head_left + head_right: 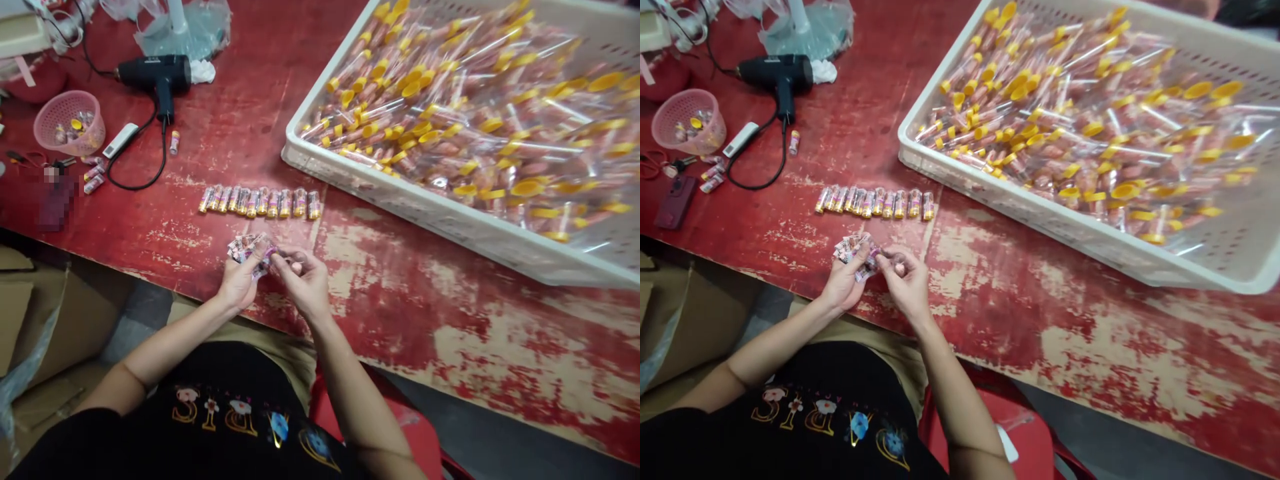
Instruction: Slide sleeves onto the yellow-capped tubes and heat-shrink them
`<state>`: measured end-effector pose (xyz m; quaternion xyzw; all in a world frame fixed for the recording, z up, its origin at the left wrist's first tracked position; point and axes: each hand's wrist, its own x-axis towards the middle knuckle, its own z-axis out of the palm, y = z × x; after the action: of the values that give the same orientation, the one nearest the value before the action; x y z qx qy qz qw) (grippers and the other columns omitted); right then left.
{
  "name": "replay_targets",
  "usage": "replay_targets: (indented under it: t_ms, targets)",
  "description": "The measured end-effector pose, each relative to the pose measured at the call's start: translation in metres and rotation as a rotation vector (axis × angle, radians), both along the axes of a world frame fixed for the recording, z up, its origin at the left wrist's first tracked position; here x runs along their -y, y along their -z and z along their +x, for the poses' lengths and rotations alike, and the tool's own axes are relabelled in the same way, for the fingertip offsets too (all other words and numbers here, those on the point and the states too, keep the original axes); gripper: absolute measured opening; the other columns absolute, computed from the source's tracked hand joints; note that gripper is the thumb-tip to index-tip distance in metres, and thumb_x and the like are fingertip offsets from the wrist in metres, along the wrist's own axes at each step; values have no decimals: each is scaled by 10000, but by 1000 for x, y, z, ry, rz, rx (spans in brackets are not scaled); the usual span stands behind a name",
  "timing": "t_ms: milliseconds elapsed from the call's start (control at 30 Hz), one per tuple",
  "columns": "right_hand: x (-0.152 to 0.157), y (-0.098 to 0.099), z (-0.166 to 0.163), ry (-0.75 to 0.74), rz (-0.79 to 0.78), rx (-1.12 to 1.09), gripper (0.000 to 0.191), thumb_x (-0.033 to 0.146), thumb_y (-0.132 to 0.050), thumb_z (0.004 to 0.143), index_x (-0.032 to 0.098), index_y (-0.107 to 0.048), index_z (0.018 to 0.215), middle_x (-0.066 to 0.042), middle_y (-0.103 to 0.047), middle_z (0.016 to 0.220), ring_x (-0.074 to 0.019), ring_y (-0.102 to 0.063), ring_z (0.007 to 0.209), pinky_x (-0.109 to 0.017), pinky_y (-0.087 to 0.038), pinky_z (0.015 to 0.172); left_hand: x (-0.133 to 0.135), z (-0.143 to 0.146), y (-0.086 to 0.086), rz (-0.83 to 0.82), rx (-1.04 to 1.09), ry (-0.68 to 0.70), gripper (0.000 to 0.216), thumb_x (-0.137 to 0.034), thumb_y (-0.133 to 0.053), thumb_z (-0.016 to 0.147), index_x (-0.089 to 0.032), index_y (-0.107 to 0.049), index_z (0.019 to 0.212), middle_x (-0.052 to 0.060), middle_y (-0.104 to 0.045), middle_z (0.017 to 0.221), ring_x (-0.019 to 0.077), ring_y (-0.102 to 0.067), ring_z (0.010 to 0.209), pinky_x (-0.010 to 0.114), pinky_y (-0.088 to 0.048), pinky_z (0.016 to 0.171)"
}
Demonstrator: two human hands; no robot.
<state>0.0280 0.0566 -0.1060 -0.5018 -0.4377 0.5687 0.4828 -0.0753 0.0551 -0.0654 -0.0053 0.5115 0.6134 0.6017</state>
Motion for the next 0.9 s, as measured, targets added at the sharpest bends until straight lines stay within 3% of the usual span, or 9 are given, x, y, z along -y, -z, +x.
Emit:
replay_targets:
  t_ms: [100, 200, 333, 467, 567, 667, 767, 900]
  targets:
    - [2, 0, -7, 104, -70, -54, 418, 553, -822, 721, 165, -689, 808, 12, -619, 700, -90, -552, 608, -229, -498, 600, 6, -2, -2, 6, -32, 28, 461, -278, -986, 550, -135, -614, 784, -59, -605, 650, 41, -493, 541, 186, -364, 525]
    - [-1, -3, -6, 77, -78, -59, 467, 592, -782, 764, 169, -599, 691, 46, -503, 588, -55, -421, 496, -195, -396, 485, 9, -1, -4, 64, -48, -29, 581, -347, -1016, 461, -148, -544, 737, -85, -538, 609, 21, -431, 498, 168, -301, 462]
    - [5, -12, 7, -71, -38, -122, 391, 585, -686, 875, 212, -624, 973, 20, -573, 758, -77, -491, 555, -196, -416, 474, 11, -4, -7, 36, -56, -94, 644, -399, -1020, 424, -157, -498, 713, -94, -516, 596, 15, -421, 483, 156, -288, 439]
    - [24, -24, 23, -105, 122, 24, 316, 415, -654, 947, 262, -606, 1219, -74, -638, 1165, -156, -653, 921, -283, -582, 748, 12, -13, -9, 12, -21, -90, 656, -377, -1029, 399, -155, -503, 723, -93, -522, 596, 17, -438, 483, 145, -286, 428]
    - [33, -30, 27, -77, 277, 152, 335, 286, -699, 920, 251, -613, 1242, -79, -669, 1113, -196, -673, 1018, -345, -584, 873, 13, -17, -10, 32, 4, -66, 615, -355, -1019, 466, -155, -505, 736, -88, -526, 610, 19, -444, 489, 145, -306, 438]
    - [33, -35, 26, -45, 480, 360, 251, 193, -735, 881, 224, -683, 1125, -69, -692, 1005, -194, -676, 930, -347, -577, 834, 14, -16, -12, 41, 34, -4, 568, -356, -1001, 535, -153, -516, 749, -79, -539, 629, 21, -453, 490, 149, -316, 445]
    - [30, -42, 27, 14, 642, 481, 311, 138, -772, 840, 226, -721, 1134, -68, -711, 976, -180, -685, 859, -309, -574, 749, 15, -15, -12, 23, 52, 56, 552, -401, -987, 563, -152, -536, 764, -71, -545, 630, 28, -460, 487, 150, -309, 439]
    - [31, -47, 32, 28, 680, 479, 385, 123, -794, 817, 246, -733, 1176, -64, -728, 975, -174, -700, 830, -297, -580, 710, 13, -16, -11, 10, 35, 60, 550, -425, -981, 569, -154, -549, 774, -74, -529, 615, 28, -449, 481, 148, -305, 440]
